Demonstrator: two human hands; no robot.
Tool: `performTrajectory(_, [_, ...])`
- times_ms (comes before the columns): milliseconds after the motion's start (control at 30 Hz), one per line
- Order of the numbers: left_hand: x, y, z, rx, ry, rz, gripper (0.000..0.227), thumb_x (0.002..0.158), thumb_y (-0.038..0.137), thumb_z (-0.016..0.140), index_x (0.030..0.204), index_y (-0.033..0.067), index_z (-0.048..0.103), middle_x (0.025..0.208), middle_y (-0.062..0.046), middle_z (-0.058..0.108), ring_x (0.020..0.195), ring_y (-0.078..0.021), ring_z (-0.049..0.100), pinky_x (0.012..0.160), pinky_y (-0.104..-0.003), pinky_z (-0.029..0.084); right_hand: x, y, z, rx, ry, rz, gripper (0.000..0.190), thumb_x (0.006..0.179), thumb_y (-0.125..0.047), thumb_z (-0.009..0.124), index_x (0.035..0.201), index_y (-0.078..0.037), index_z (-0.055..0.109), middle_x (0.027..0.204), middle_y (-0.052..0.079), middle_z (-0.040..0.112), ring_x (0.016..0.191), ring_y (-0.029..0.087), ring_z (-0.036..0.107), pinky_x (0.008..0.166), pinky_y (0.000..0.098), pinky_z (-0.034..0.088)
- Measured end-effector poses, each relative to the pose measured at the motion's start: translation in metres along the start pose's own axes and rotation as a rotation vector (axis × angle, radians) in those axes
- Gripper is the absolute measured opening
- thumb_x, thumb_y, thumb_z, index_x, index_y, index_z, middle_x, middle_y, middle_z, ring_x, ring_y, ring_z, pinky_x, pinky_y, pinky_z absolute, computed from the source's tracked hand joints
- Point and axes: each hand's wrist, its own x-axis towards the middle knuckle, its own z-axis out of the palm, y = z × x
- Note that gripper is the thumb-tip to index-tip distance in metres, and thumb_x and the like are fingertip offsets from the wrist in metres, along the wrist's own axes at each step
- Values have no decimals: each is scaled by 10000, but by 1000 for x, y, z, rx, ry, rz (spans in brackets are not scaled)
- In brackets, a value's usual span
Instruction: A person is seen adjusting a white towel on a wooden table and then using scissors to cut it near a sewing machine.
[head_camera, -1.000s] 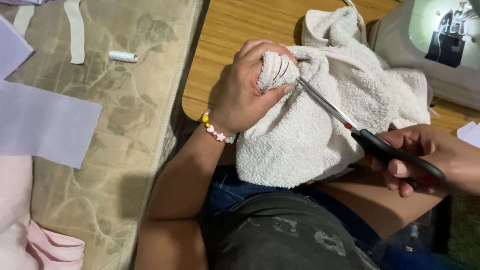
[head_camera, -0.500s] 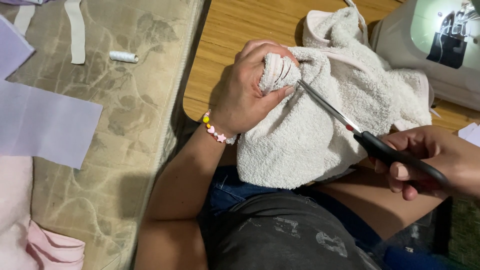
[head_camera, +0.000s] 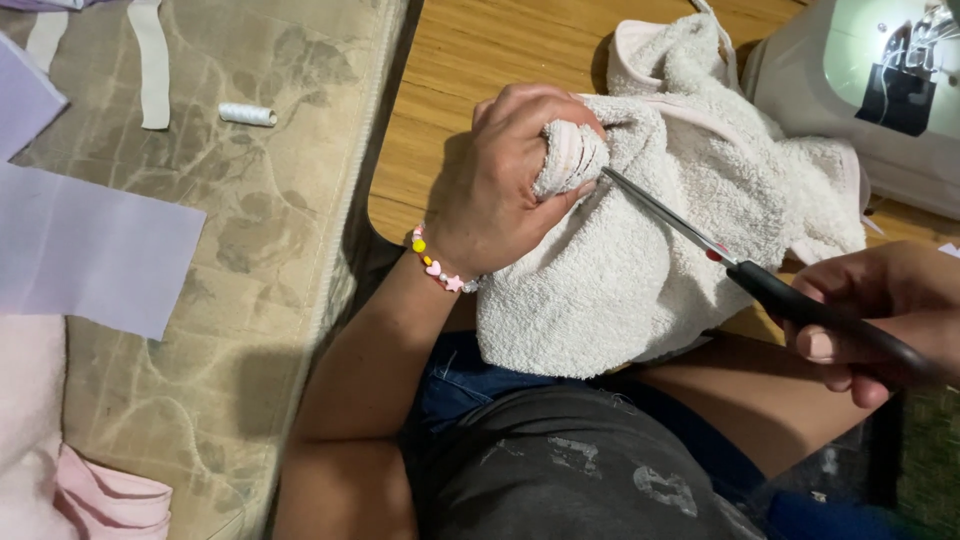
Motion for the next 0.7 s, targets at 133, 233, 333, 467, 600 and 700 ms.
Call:
performTrajectory(133, [0, 1, -2, -15, 2, -10, 323, 994, 219, 1100, 1164, 67, 872, 1463, -33, 741, 1396, -274, 663, 1059, -410, 626, 10, 21, -5, -17, -51, -66, 192, 963, 247, 990, 950, 345, 826, 705, 563, 778, 534, 623, 727, 468, 670, 612])
performTrajectory(233, [-3, 2, -4, -71, -3, -111, 445, 968, 193, 1122, 1273, 130, 804, 1466, -40, 706, 1347, -270, 709, 970, -373, 711, 34, 52, -13, 54, -235, -323, 156, 906, 185, 1002, 918, 216, 850, 734, 384, 852, 499, 464, 818, 402, 541, 725])
performTrajectory(333, [-4, 3, -5, -124, -20, -212, 537, 964, 161, 1111, 1372, 179, 762, 1462, -40, 673, 1283, -249, 744, 869, -330, 746, 40, 59, -13, 64, -329, -488, 213, 843, 41, 1007, 981, 189, 940, 798, 320, 907, 507, 421, 899, 405, 528, 847])
performTrajectory(467, [-3, 0, -3, -89, -38, -180, 418, 996, 202, 1072, 1307, 95, 814, 1472, -32, 648, 1276, -221, 694, 873, -305, 721, 20, 38, 0, -16, -148, -235, 383, 806, 78, 987, 1115, 303, 969, 708, 544, 896, 519, 645, 861, 519, 699, 756])
performTrajectory(600, [-1, 7, -6, -146, -26, -305, 600, 932, 194, 1127, 1379, 251, 731, 1424, -28, 687, 1161, -213, 766, 818, -318, 696, 37, 59, -10, 124, -350, -379, 353, 811, 42, 1028, 1017, 293, 889, 802, 368, 775, 478, 514, 789, 445, 605, 699])
performTrajectory(700, [-1, 10, -9, -161, -26, -324, 563, 966, 195, 1119, 1378, 235, 737, 1405, -40, 691, 797, -127, 675, 504, -248, 589, 34, 50, -13, 41, -296, -331, 315, 817, 55, 1032, 991, 295, 925, 616, 469, 859, 429, 524, 853, 446, 570, 721])
